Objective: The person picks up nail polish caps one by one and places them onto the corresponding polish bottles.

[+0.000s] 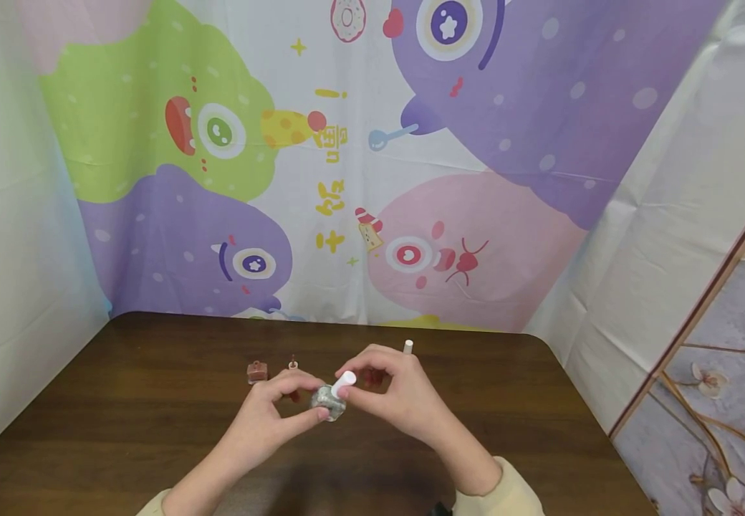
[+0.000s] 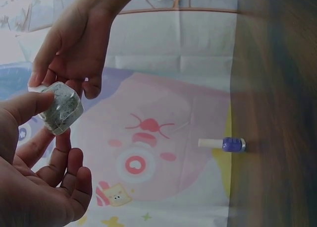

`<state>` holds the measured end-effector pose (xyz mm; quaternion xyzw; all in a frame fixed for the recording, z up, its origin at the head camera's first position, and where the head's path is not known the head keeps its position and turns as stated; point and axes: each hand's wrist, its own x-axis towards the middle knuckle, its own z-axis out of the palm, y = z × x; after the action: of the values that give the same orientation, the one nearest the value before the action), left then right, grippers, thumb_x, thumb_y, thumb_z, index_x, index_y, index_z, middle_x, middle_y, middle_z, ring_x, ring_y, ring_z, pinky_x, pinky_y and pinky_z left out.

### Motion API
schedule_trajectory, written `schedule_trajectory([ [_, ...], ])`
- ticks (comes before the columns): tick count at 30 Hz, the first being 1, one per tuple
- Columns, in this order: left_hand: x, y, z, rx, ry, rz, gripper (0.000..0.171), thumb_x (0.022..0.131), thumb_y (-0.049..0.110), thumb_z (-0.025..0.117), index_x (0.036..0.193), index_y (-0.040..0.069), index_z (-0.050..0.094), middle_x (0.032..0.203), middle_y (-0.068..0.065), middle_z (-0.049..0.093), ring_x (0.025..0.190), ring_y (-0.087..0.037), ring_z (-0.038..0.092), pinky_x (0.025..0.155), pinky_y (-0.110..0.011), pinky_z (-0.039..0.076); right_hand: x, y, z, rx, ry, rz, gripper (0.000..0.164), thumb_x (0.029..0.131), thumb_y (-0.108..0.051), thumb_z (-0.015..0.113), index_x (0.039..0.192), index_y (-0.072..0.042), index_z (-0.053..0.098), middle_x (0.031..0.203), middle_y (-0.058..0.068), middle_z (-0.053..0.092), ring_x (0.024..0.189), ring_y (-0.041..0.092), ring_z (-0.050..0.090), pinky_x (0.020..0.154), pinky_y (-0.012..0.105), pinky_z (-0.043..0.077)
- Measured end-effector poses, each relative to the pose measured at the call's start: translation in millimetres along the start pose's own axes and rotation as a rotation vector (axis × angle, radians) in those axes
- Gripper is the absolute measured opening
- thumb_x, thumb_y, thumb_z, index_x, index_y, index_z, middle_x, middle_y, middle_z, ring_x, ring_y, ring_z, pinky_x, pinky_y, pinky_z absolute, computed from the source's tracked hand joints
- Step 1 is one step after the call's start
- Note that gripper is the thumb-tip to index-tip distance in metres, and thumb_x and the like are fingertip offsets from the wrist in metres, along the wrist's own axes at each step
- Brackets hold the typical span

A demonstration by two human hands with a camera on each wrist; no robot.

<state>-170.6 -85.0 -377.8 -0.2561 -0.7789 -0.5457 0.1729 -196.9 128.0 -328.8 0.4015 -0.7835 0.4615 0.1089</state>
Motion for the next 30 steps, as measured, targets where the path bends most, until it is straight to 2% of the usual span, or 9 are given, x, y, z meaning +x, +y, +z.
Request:
schedule_trajectory([
  [12, -0.8, 1.8, 0.9, -0.008, -0.024, -0.089, 0.025, 0.074, 0.025, 0.080, 0.097, 0.025, 0.071, 0.091, 0.013, 0.066, 0.079, -0.013, 0.054, 0.069, -0.027, 0.044, 5, -2, 1, 0.012, 0.001, 0.061, 0.013, 0.079, -0.016, 0.077, 0.090, -0.019, 0.071, 0.081, -0.005, 0.064, 0.070, 0.009, 0.053, 0.061, 0.025, 0.047],
  [19, -1.3, 1.4, 1.9, -0.016, -0.028, -0.094, 0.024, 0.075, 0.029, 0.079, 0.097, 0.021, 0.071, 0.091, 0.009, 0.067, 0.080, -0.020, 0.055, 0.069, -0.025, 0.043, 10, -26, -1, 0.011, 0.006, 0.076, 0.011, 0.077, -0.002, 0.075, 0.085, -0.007, 0.069, 0.075, 0.000, 0.061, 0.066, 0.007, 0.050, 0.057, 0.025, 0.045],
  [23, -1.4, 1.9, 2.6, -0.014, -0.029, -0.103, 0.025, 0.075, 0.030, 0.079, 0.097, 0.022, 0.072, 0.091, 0.009, 0.067, 0.080, -0.019, 0.054, 0.070, -0.026, 0.043, 12, -35, -2, 0.017, 0.002, 0.081, 0.010, 0.077, -0.002, 0.075, 0.083, -0.007, 0.069, 0.073, 0.000, 0.060, 0.065, 0.007, 0.049, 0.056, 0.024, 0.043],
  [30, -1.6, 2.4, 6.0, -0.013, -0.014, -0.104, 0.025, 0.076, 0.031, 0.078, 0.097, 0.020, 0.072, 0.091, 0.008, 0.068, 0.079, -0.018, 0.053, 0.069, -0.025, 0.043, 13, -34, -2, 0.011, 0.005, 0.106, 0.011, 0.076, -0.002, 0.075, 0.080, -0.008, 0.067, 0.070, -0.001, 0.057, 0.063, 0.005, 0.047, 0.054, 0.023, 0.041],
])
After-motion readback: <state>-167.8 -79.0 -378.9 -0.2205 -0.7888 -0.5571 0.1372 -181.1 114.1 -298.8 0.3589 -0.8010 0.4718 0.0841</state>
